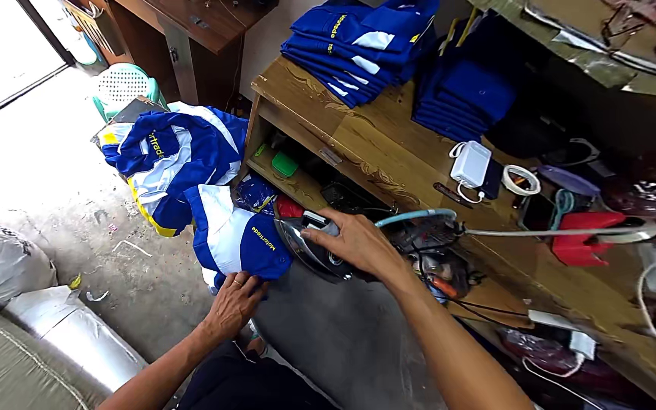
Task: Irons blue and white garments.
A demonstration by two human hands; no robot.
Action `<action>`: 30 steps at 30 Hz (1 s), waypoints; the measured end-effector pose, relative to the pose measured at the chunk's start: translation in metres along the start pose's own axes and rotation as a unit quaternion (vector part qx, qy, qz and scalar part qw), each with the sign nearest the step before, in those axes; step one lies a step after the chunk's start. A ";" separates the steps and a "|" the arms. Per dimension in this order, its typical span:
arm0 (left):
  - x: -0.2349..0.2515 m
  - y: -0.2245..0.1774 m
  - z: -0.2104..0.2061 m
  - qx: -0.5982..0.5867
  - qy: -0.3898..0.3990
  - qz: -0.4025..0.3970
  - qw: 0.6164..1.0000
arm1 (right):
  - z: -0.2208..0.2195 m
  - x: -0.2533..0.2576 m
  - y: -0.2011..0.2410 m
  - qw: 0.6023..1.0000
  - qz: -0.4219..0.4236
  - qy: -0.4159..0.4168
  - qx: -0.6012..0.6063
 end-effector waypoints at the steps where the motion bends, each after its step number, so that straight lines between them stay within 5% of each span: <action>1: -0.002 0.000 0.001 -0.006 -0.007 -0.006 1.000 | 0.002 0.008 0.004 1.000 0.008 0.000 -0.007; 7: -0.017 -0.011 0.010 -0.040 -0.009 -0.036 0.999 | -0.015 0.040 0.036 0.997 0.052 0.018 -0.044; 10: -0.021 -0.010 0.012 -0.061 -0.021 -0.043 0.997 | -0.045 0.040 0.049 0.990 0.066 0.090 -0.084; 20: -0.037 -0.002 0.008 -0.097 -0.057 -0.037 0.993 | -0.101 -0.023 0.050 0.954 0.103 0.207 -0.190; 30: -0.038 -0.003 0.004 -0.091 -0.058 -0.030 0.994 | -0.035 0.043 0.024 0.997 -0.016 0.067 0.030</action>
Point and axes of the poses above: each hand's wrist, its own x-axis towards the middle knuckle, its own z-axis out of the back of the hand, y = z × x, the point moved 5 cm from there along x, towards the middle knuckle, and after that the axes turned 15 degrees about y, right-handed, at the moved point
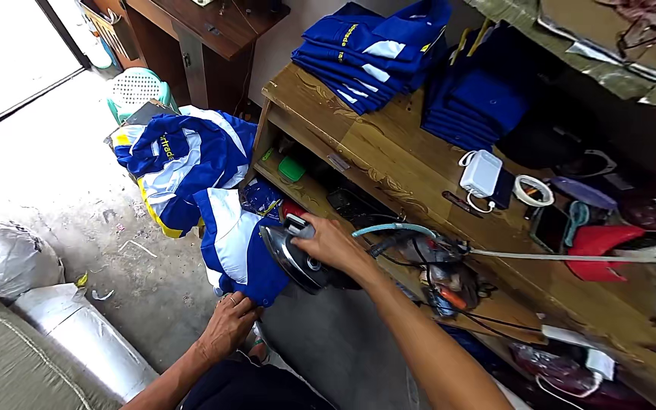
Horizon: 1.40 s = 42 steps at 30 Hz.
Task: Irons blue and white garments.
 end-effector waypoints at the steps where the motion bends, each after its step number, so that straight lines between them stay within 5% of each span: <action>1: 0.000 0.000 0.000 0.001 0.001 0.000 1.000 | 0.000 0.015 0.000 1.000 -0.006 -0.004 0.005; 7: -0.002 0.000 0.000 -0.006 -0.008 0.016 1.000 | -0.004 0.033 -0.021 0.998 -0.047 -0.010 0.032; 12: -0.004 0.003 -0.001 0.026 -0.039 0.091 0.995 | -0.038 -0.041 -0.077 0.994 -0.097 -0.036 0.020; 20: 0.016 0.000 -0.002 0.005 -0.023 0.049 0.999 | -0.122 -0.177 -0.189 0.965 -0.215 -0.138 0.065; 24: 0.030 -0.007 0.008 0.008 -0.012 0.039 0.999 | -0.115 -0.205 -0.190 0.959 -0.184 -0.214 0.012; 27: 0.040 -0.014 0.015 0.010 -0.002 0.038 0.999 | -0.096 -0.166 -0.146 0.959 -0.062 -0.274 0.045; 29: 0.049 -0.016 0.019 0.006 0.001 0.038 0.999 | -0.110 -0.108 -0.121 0.960 0.018 -0.184 0.210; 32: 0.069 -0.015 0.027 -0.013 -0.007 0.045 0.999 | -0.142 -0.018 -0.079 0.865 0.100 0.005 0.491; 35: 0.093 -0.010 0.034 -0.024 -0.010 0.055 0.998 | -0.124 0.025 -0.050 0.800 0.119 0.051 0.586; 42: 0.129 -0.011 0.002 -0.022 0.025 0.042 0.999 | -0.084 0.068 -0.100 0.833 0.005 -0.118 0.540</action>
Point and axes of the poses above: each hand's wrist, its own x-axis towards the middle knuckle, its own z-axis out of the back of the hand, y = z × x, the point moved 5 cm from there along x, towards the middle knuckle, and after that the axes turned 15 degrees about y, right-handed, at the moved point
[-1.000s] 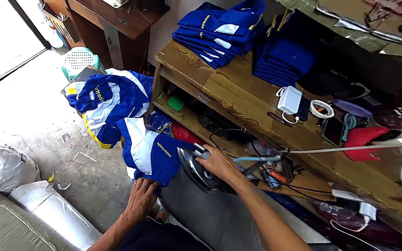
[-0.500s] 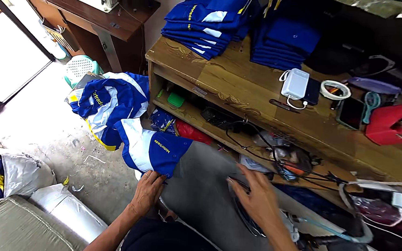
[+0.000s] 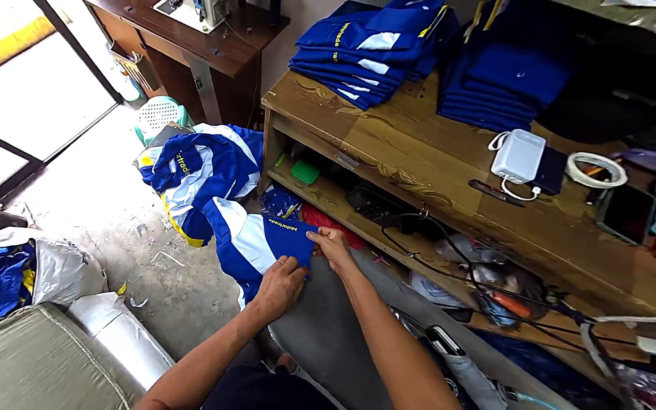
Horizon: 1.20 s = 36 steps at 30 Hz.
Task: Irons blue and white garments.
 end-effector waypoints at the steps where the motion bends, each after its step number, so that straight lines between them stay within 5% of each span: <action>1: 0.002 -0.004 -0.007 0.002 0.010 -0.005 1.000 | 0.007 -0.003 -0.004 1.000 -0.008 -0.016 -0.018; 7: 0.000 -0.015 -0.019 -0.043 0.190 0.017 0.981 | 0.044 -0.078 0.002 0.947 0.005 0.008 -0.322; 10: -0.003 0.000 0.023 -0.033 0.068 0.049 0.996 | 0.099 -0.165 0.018 0.873 0.056 -0.042 -0.482; 12: -0.002 0.029 0.047 0.049 -0.013 0.105 0.993 | 0.136 -0.221 0.008 0.839 0.017 -0.049 -0.542; 15: -0.001 0.092 0.039 0.137 0.016 0.184 0.973 | 0.158 -0.275 -0.026 0.858 -0.115 0.014 -0.501; 18: 0.003 0.110 0.037 0.124 0.074 0.203 0.968 | 0.159 -0.291 -0.051 0.884 -0.108 0.008 -0.454; 22: -0.010 0.112 0.071 0.020 -0.026 0.201 0.979 | 0.152 -0.288 -0.058 0.883 -0.060 -0.039 -0.463; 25: -0.030 0.122 0.092 0.004 -0.099 0.270 0.958 | 0.130 -0.272 -0.035 0.886 -0.079 -0.052 -0.455; 29: -0.048 0.140 0.090 -0.041 -0.078 0.338 0.937 | 0.069 -0.230 0.023 0.854 -0.016 -0.033 -0.519; 36: -0.045 0.144 0.093 -0.118 -0.007 0.405 0.906 | -0.063 -0.098 0.117 0.832 -0.002 0.121 -0.542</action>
Point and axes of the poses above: each hand's wrist, its own x-axis towards the middle knuckle, its own z-axis out of the back of the hand, y = z × x, the point moved 5 cm from there along x, towards the middle knuckle, and after that the axes turned 15 degrees about y, right-handed, at the moved point
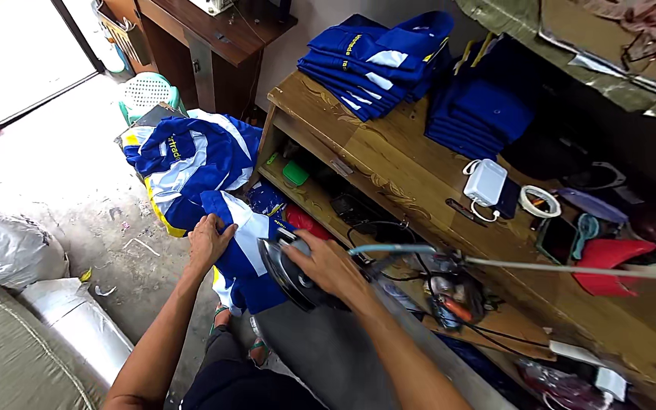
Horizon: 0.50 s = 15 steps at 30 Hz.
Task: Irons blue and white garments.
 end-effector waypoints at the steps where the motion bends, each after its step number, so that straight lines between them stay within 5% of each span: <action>1: 0.001 -0.001 0.002 0.007 0.025 0.016 1.000 | 0.001 0.018 0.011 1.000 0.005 0.004 -0.007; 7: 0.017 -0.001 0.009 0.013 0.121 -0.005 0.993 | -0.012 0.034 0.026 0.994 0.055 0.024 -0.088; 15: 0.028 0.014 0.009 -0.048 0.125 -0.047 0.990 | -0.010 0.054 0.056 0.990 0.036 0.044 -0.132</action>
Point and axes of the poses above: each hand's wrist, its own x-axis towards the middle knuckle, its own z-axis out of the back of the hand, y = z × x, the point moved 5 cm from there along x, towards the middle knuckle, and after that the axes turned 15 degrees about y, right-handed, at the moved point
